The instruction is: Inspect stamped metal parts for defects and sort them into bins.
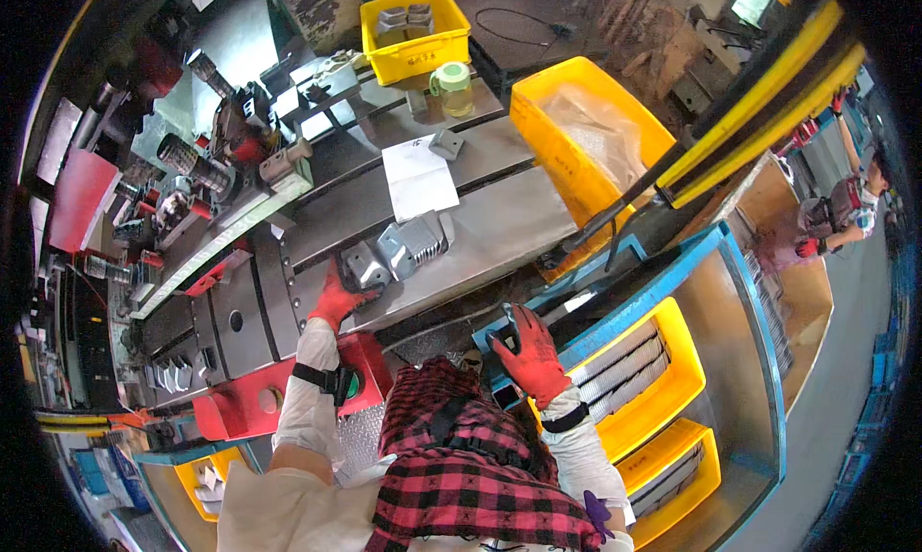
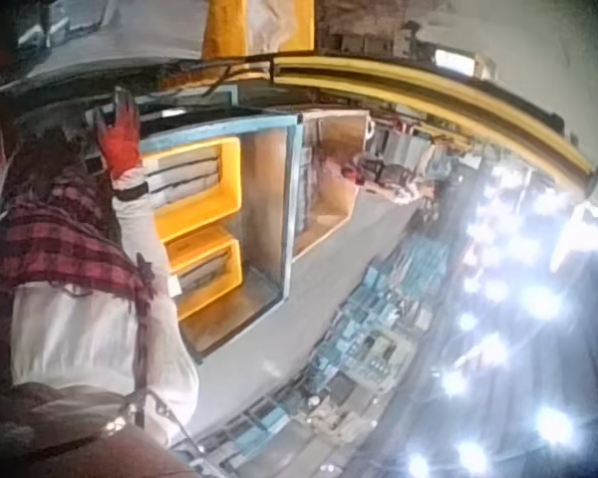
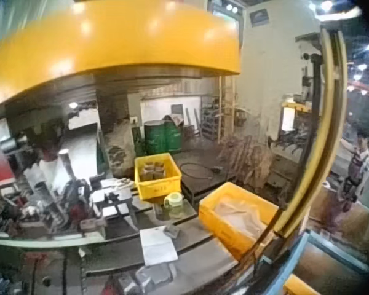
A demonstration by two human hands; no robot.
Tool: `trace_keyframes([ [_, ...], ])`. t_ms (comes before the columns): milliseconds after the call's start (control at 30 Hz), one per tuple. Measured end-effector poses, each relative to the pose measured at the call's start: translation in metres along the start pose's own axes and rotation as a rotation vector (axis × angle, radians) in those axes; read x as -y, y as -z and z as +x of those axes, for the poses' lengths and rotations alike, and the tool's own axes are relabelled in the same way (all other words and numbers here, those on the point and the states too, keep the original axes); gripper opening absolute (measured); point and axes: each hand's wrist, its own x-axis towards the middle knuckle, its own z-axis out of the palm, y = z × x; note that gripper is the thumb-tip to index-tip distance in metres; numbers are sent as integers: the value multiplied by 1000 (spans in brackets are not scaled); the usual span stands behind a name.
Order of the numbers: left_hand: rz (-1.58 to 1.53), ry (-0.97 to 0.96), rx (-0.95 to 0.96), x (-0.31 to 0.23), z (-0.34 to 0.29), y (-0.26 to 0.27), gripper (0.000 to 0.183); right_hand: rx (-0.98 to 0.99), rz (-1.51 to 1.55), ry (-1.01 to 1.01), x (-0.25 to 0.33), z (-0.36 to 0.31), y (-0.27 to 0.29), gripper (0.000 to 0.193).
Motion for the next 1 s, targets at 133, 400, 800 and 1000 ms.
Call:
trace_keyframes([
  [133, 68, -150, -12, 4, 16, 23, 121, 188, 72, 45, 18, 18, -21, 62],
  [400, 98, -95, 208, -1, 55, 52, 93, 445, 266, 69, 47, 42, -106, 65],
  [800, 186, -274, -40, -114, -57, 12, 26, 451, 588, 259, 23, 68, -204, 39],
  [1000, 111, -322, -36, -125, -59, -5, 25, 416, 771, 151, 6, 57, -204, 44],
])
